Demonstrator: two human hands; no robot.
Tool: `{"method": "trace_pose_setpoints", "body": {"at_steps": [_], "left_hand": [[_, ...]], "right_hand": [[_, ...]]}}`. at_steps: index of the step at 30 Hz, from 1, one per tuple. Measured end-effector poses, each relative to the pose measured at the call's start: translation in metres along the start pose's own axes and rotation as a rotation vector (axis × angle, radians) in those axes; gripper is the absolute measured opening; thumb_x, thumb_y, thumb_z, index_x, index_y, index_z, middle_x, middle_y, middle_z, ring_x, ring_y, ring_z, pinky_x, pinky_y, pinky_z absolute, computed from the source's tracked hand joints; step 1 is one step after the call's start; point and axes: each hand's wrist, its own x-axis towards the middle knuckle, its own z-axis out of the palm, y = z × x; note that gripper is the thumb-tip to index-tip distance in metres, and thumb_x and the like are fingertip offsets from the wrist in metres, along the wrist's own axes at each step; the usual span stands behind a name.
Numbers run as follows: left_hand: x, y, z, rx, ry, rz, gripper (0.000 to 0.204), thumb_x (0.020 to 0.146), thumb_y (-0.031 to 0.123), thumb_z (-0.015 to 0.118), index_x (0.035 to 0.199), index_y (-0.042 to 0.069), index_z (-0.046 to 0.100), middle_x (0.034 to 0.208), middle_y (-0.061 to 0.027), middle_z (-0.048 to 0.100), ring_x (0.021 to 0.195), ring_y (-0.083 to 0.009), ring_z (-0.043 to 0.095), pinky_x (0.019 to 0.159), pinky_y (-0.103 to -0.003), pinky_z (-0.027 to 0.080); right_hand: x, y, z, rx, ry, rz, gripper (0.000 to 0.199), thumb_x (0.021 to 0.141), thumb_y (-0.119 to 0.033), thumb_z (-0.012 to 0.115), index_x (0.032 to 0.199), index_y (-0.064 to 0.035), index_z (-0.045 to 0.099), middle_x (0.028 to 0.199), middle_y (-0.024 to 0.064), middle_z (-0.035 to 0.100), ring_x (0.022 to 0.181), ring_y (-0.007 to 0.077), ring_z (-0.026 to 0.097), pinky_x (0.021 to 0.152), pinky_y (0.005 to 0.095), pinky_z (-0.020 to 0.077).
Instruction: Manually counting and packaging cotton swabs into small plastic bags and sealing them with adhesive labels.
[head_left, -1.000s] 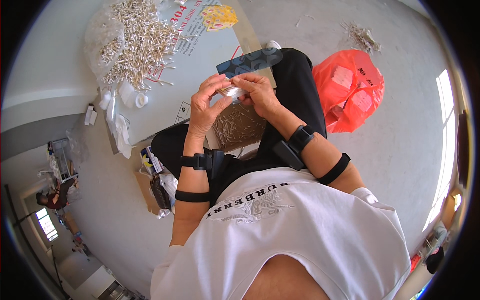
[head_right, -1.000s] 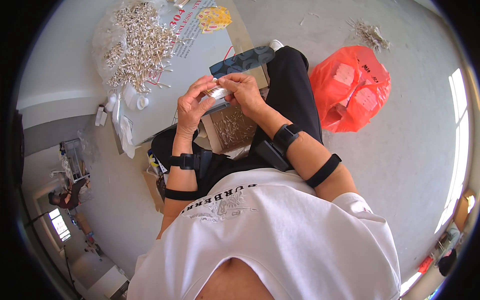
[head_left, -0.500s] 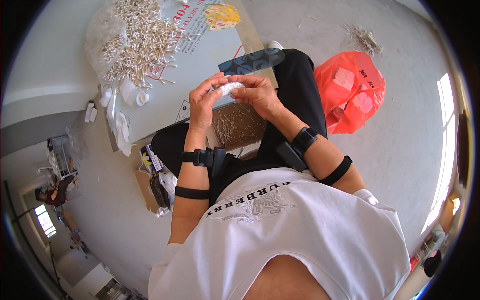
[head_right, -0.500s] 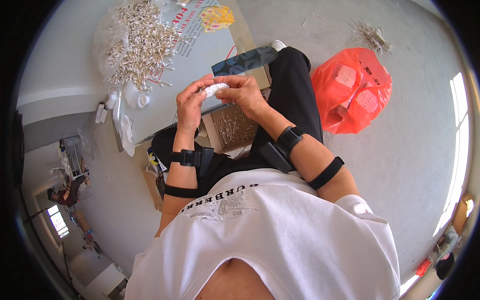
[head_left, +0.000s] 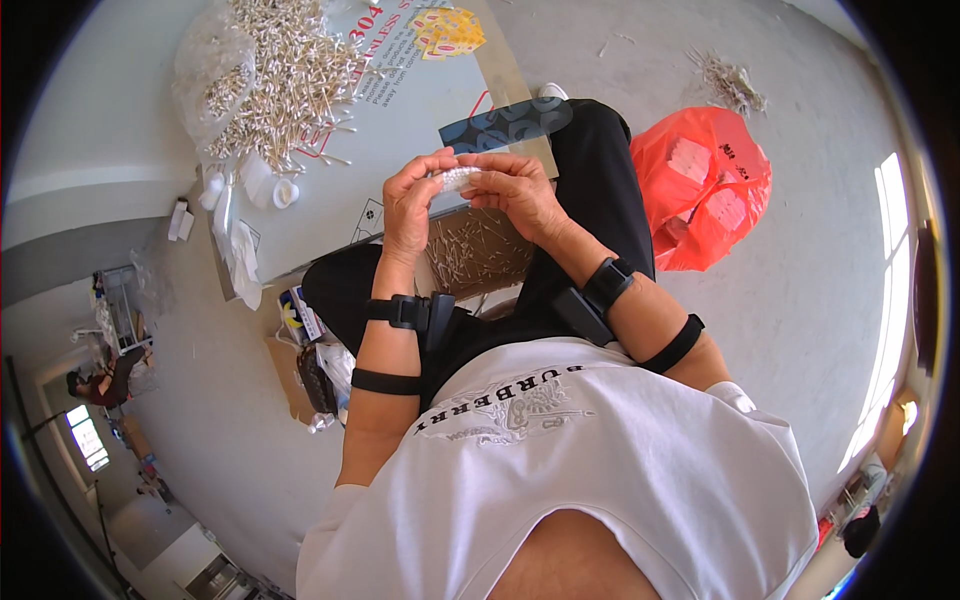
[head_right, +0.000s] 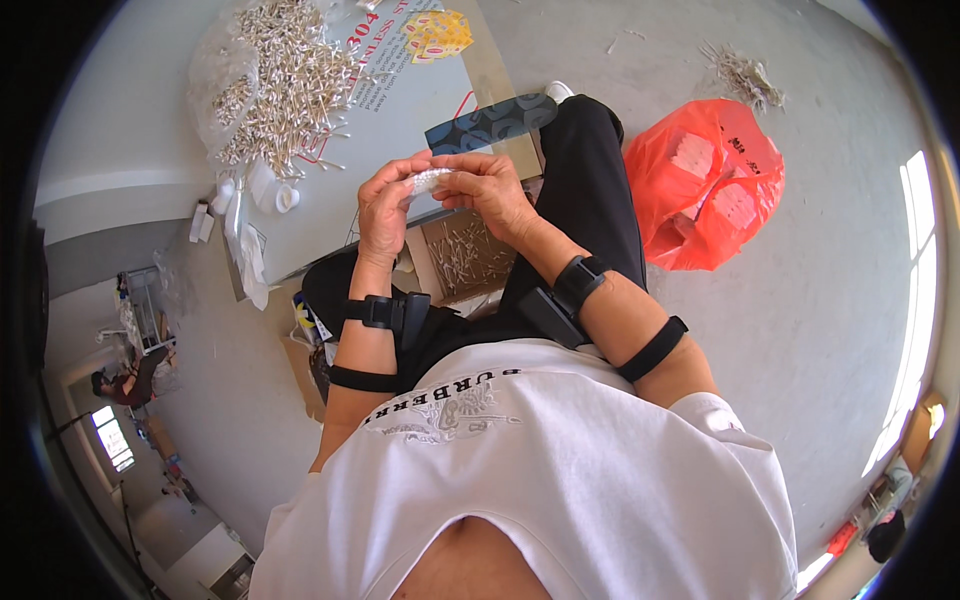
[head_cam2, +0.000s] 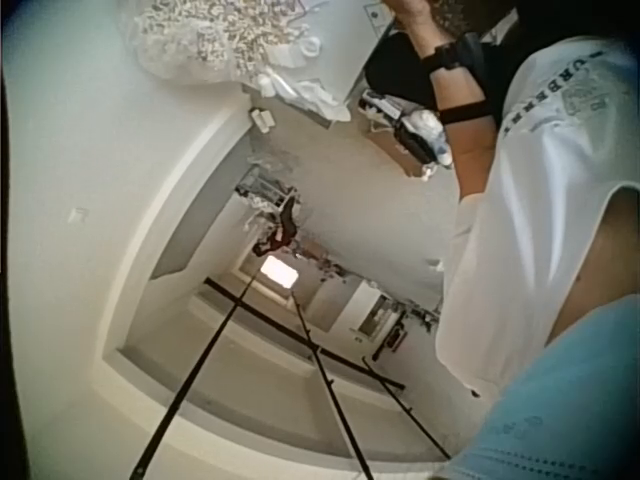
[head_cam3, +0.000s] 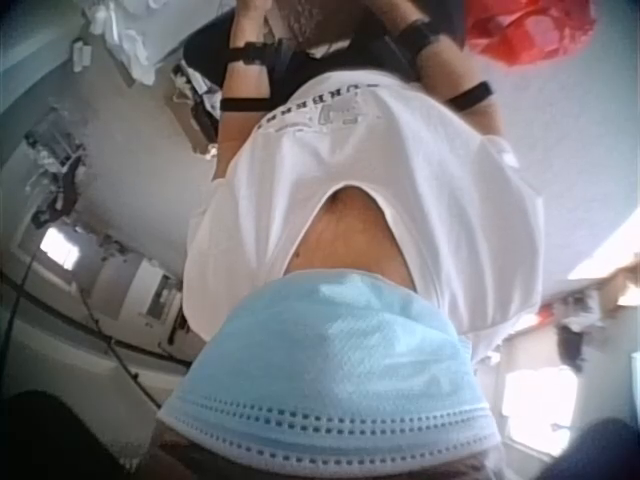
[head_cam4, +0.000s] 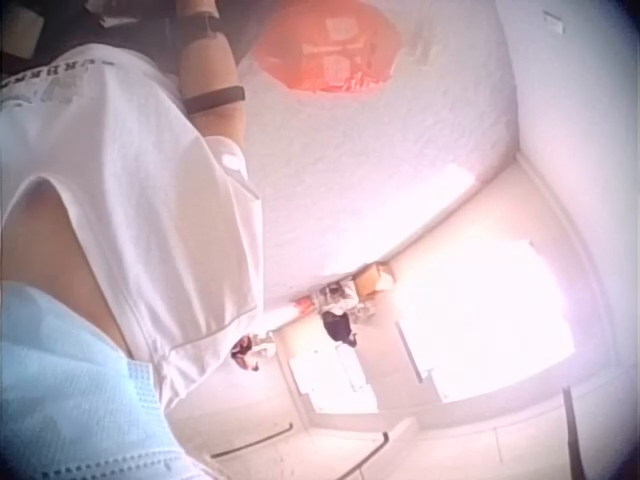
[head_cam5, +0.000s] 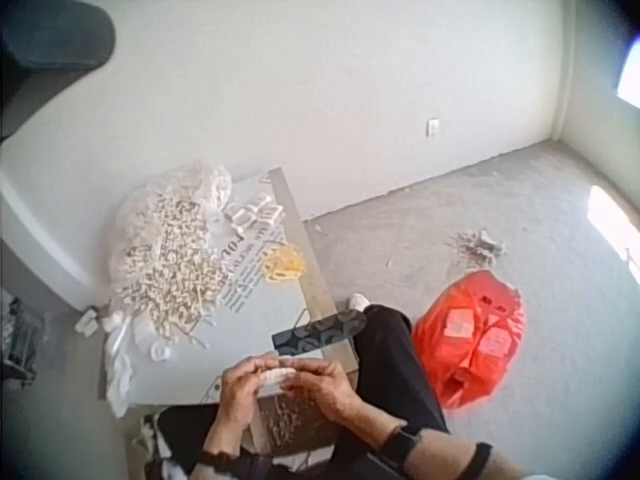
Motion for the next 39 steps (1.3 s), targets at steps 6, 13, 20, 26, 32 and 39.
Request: {"method": "trace_pose_setpoints", "body": {"at_steps": [6, 13, 20, 26, 32, 39], "left_hand": [[0.002, -0.009, 0.005, 0.196, 0.01, 0.034, 0.018, 0.089, 0.007, 0.059, 0.1, -0.004, 0.067, 0.105, -0.0153, 0.067, 0.101, -0.0194, 0.062, 0.091, -0.029, 0.046], [0.006, -0.03, -0.002, -0.02, 0.018, -0.118, 0.021, 0.094, 0.006, 0.052, 0.105, -0.004, 0.066, 0.104, -0.0118, 0.065, 0.093, -0.0185, 0.064, 0.085, -0.035, 0.056], [-0.001, -0.018, 0.011, -0.229, -0.026, -0.109, 0.023, 0.088, -0.003, 0.055, 0.109, -0.004, 0.065, 0.102, -0.0106, 0.066, 0.094, -0.0186, 0.065, 0.087, -0.029, 0.054], [0.001, -0.034, 0.008, 0.142, -0.003, 0.058, 0.034, 0.077, -0.008, 0.07, 0.11, 0.0, 0.066, 0.102, -0.0057, 0.068, 0.093, -0.0126, 0.064, 0.084, -0.025, 0.051], [0.003, -0.031, 0.012, 0.439, 0.006, 0.153, 0.023, 0.08, 0.0, 0.073, 0.103, 0.0, 0.069, 0.094, -0.0038, 0.07, 0.088, -0.0105, 0.064, 0.081, -0.024, 0.052], [0.006, -0.02, 0.009, 0.27, 0.162, -0.013, 0.019, 0.079, 0.006, 0.075, 0.096, -0.001, 0.069, 0.079, -0.0045, 0.068, 0.062, -0.0065, 0.058, 0.05, -0.021, 0.047]], "right_hand": [[0.003, 0.002, 0.004, -0.164, 0.143, 0.047, 0.025, 0.09, -0.012, 0.065, 0.111, 0.0019, 0.066, 0.091, 0.0081, 0.07, 0.074, 0.0118, 0.067, 0.063, 0.0221, 0.0539], [0.016, 0.011, -0.002, -0.27, 0.188, 0.023, 0.018, 0.091, -0.011, 0.063, 0.101, 0.0025, 0.069, 0.079, 0.0064, 0.069, 0.062, 0.0087, 0.063, 0.052, 0.0188, 0.05], [0.013, 0.008, -0.008, -0.172, 0.172, 0.035, 0.02, 0.089, -0.008, 0.061, 0.102, 0.0044, 0.067, 0.078, 0.0091, 0.069, 0.062, 0.011, 0.064, 0.054, 0.0215, 0.0509], [0.01, 0.008, -0.013, -0.168, 0.154, 0.042, 0.027, 0.081, 0.003, 0.055, 0.105, 0.0046, 0.067, 0.08, 0.0106, 0.069, 0.063, 0.0115, 0.064, 0.054, 0.0219, 0.0507], [0.011, 0.01, -0.02, -0.148, 0.151, 0.045, 0.033, 0.077, 0.007, 0.051, 0.106, 0.0047, 0.067, 0.08, 0.0113, 0.069, 0.064, 0.0119, 0.065, 0.055, 0.0221, 0.0511], [0.008, 0.006, -0.019, -0.421, 0.244, 0.033, 0.031, 0.076, 0.001, 0.067, 0.107, 0.0031, 0.068, 0.075, 0.0065, 0.066, 0.058, 0.008, 0.055, 0.05, 0.0207, 0.0401]]}}
